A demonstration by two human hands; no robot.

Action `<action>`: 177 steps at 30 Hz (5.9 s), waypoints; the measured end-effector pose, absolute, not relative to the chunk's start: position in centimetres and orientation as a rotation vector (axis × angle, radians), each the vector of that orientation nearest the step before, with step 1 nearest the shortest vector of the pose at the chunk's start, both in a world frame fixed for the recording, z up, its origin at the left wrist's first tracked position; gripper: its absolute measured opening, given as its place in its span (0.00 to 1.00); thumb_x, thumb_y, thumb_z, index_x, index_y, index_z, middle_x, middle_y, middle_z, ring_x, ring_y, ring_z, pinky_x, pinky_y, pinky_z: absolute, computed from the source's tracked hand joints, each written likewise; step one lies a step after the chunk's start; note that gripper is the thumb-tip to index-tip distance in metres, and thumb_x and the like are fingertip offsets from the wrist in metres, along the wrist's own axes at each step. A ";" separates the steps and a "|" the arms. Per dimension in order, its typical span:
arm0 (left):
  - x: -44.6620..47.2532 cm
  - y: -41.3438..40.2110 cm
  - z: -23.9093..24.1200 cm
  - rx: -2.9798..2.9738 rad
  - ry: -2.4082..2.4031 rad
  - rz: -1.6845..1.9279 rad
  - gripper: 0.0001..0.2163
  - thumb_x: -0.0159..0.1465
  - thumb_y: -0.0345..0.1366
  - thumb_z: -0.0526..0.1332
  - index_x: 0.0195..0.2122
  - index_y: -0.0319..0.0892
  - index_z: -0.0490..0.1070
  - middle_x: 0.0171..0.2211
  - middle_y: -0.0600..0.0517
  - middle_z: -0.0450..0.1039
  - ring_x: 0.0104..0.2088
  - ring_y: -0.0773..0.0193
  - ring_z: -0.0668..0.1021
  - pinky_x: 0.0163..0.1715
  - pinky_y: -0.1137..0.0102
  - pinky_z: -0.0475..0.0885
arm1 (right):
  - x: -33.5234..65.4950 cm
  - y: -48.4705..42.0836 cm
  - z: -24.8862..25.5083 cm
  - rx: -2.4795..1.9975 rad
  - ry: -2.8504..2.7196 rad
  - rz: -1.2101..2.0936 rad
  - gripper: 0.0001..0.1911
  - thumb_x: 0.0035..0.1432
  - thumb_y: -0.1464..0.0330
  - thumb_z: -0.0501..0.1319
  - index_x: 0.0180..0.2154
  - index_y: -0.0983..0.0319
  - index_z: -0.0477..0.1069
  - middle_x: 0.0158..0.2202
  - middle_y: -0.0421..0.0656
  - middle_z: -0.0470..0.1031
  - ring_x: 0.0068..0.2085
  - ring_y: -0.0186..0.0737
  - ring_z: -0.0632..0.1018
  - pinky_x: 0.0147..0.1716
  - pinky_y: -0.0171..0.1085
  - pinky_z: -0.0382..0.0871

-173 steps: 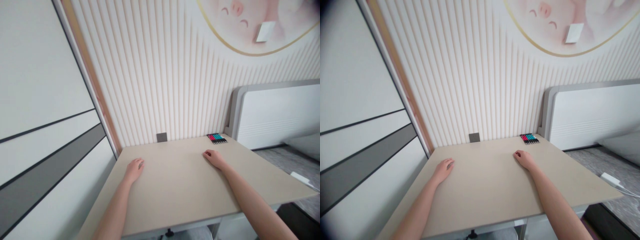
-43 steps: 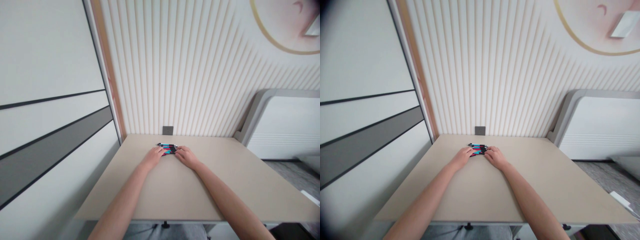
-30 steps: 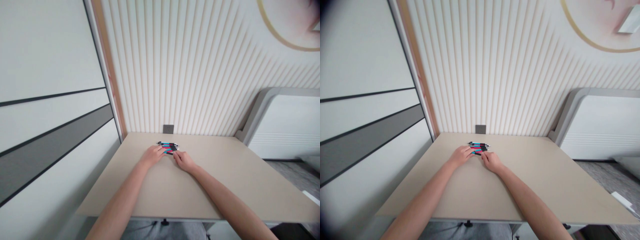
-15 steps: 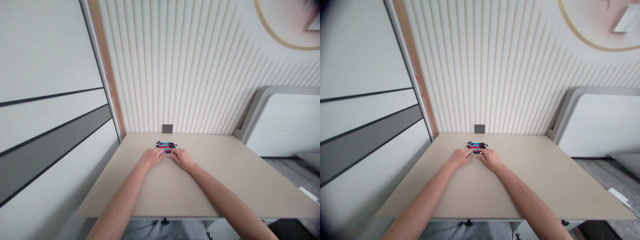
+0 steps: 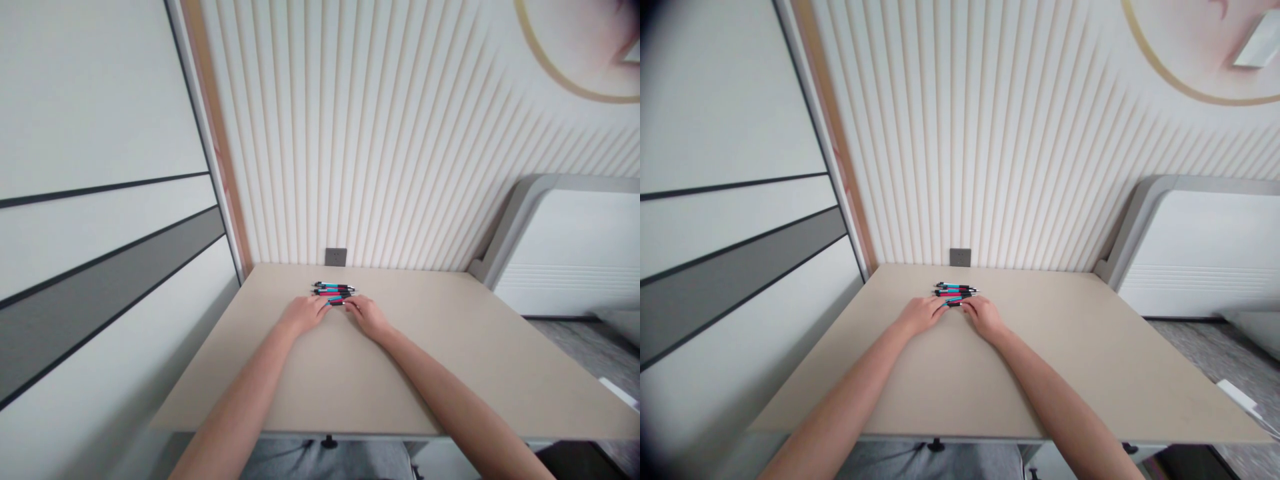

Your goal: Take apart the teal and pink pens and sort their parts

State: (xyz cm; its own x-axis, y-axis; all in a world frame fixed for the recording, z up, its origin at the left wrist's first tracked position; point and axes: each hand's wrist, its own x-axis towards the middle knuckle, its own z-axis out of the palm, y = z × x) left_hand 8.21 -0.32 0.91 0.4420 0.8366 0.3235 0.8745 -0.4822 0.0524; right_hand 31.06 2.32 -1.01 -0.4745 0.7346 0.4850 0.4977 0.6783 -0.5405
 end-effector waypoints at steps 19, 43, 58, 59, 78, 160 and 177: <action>8.2 -0.4 1.4 -2.738 -1.423 -0.425 0.15 0.70 0.44 0.50 0.43 0.47 0.74 0.44 0.51 0.72 0.41 0.62 0.77 0.41 0.70 0.72 | 41.3 5.2 0.6 -1.212 -2.345 0.175 0.14 0.64 0.67 0.54 0.41 0.58 0.78 0.40 0.47 0.79 0.43 0.46 0.77 0.45 0.43 0.68; 8.3 -0.3 1.5 -2.682 -1.455 -0.372 0.13 0.70 0.41 0.51 0.45 0.46 0.73 0.45 0.50 0.73 0.42 0.61 0.77 0.40 0.70 0.72 | 40.9 4.2 0.5 -1.406 -2.387 0.335 0.23 0.58 0.73 0.55 0.55 0.60 0.68 0.43 0.45 0.77 0.40 0.38 0.76 0.43 0.35 0.67; 9.1 -0.2 0.9 -2.567 -1.046 -0.404 0.18 0.71 0.45 0.48 0.36 0.41 0.73 0.32 0.49 0.75 0.32 0.64 0.78 0.30 0.74 0.69 | 30.6 -1.5 1.0 -0.996 -2.515 -0.129 0.14 0.69 0.65 0.49 0.42 0.61 0.72 0.38 0.46 0.77 0.41 0.42 0.74 0.41 0.40 0.62; 9.2 -0.2 0.9 -2.565 -1.030 -0.409 0.18 0.71 0.45 0.48 0.36 0.41 0.72 0.31 0.49 0.75 0.31 0.65 0.77 0.30 0.74 0.69 | 30.4 -1.4 0.7 -1.014 -2.518 -0.142 0.13 0.69 0.65 0.50 0.40 0.61 0.73 0.36 0.45 0.77 0.40 0.42 0.74 0.41 0.39 0.61; 8.6 0.2 0.4 -2.612 -1.153 -0.394 0.15 0.71 0.44 0.50 0.40 0.43 0.74 0.33 0.50 0.77 0.33 0.64 0.79 0.32 0.73 0.71 | 31.6 -0.3 0.5 -0.960 -2.421 -0.289 0.11 0.68 0.65 0.54 0.37 0.61 0.73 0.33 0.45 0.75 0.40 0.41 0.72 0.42 0.40 0.61; 7.4 0.8 0.6 -2.628 -1.286 -0.784 0.08 0.69 0.37 0.55 0.45 0.46 0.73 0.39 0.50 0.71 0.42 0.63 0.74 0.44 0.69 0.71 | 32.7 -0.1 0.4 -1.039 -2.423 0.141 0.09 0.64 0.64 0.56 0.41 0.59 0.74 0.39 0.46 0.75 0.44 0.43 0.72 0.46 0.41 0.64; 9.3 -0.1 1.6 -2.608 -0.913 -0.589 0.10 0.70 0.40 0.53 0.43 0.40 0.69 0.36 0.49 0.73 0.39 0.61 0.76 0.40 0.67 0.73 | 32.5 0.6 -0.4 -0.896 -2.462 0.124 0.11 0.65 0.64 0.56 0.43 0.60 0.75 0.38 0.46 0.76 0.42 0.41 0.74 0.44 0.39 0.65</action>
